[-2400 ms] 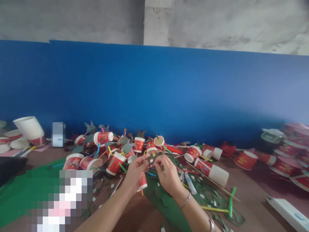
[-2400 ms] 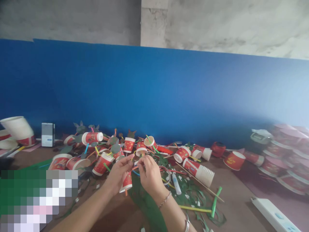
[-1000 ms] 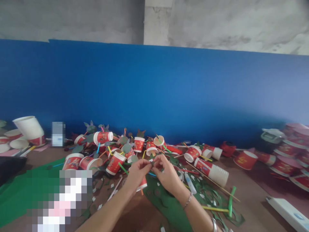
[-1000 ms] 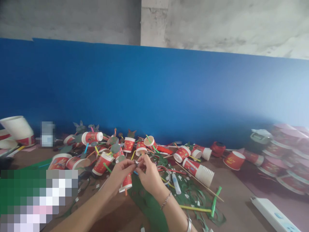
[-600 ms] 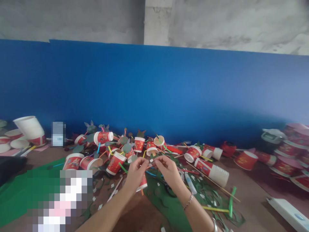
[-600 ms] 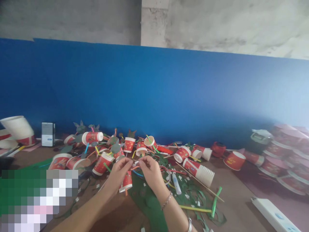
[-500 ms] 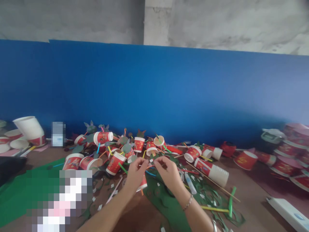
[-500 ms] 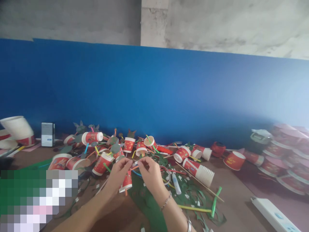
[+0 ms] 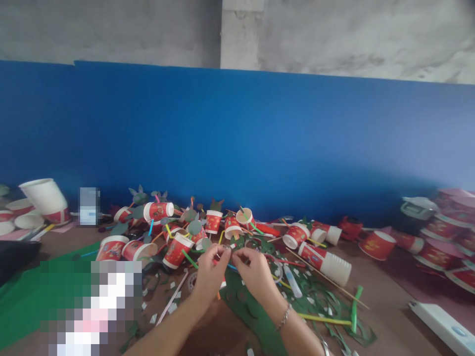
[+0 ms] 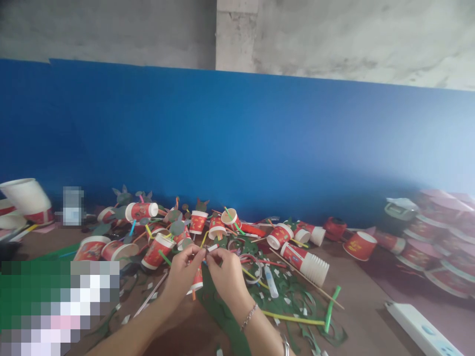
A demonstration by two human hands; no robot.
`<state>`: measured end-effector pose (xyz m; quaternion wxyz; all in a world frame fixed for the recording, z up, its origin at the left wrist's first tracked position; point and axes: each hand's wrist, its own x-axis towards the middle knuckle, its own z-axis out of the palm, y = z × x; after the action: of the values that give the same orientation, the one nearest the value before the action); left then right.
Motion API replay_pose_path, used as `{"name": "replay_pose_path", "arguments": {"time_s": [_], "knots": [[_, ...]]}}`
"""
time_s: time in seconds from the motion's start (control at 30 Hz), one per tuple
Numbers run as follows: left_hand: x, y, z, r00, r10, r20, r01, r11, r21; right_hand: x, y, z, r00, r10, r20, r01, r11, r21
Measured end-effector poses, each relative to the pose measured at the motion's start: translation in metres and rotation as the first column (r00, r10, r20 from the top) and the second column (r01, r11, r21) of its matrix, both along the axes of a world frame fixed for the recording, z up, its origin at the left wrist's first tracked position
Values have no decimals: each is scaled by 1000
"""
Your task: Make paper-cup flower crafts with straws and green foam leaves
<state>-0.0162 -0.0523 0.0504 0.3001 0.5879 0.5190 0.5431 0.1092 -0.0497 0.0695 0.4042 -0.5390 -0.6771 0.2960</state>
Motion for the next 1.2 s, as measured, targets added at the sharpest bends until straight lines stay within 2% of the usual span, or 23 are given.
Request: {"name": "replay_pose_path", "arguments": {"time_s": [0.27, 0.57, 0.9, 1.2], "knots": [[1, 0, 5, 998, -30, 61, 33, 998, -52, 0, -1, 0, 1000, -7, 11, 7, 1000, -4], [-1, 5, 1, 980, -87, 179, 108, 987, -116, 3, 2, 2, 998, 35, -51, -35, 999, 1], [-1, 0, 6, 997, -55, 56, 59, 997, -56, 3, 1, 2, 999, 8, -35, -8, 1000, -6], [-1, 0, 5, 998, -45, 42, 46, 999, -29, 3, 0, 4, 996, 17, -83, -18, 1000, -19]]}}
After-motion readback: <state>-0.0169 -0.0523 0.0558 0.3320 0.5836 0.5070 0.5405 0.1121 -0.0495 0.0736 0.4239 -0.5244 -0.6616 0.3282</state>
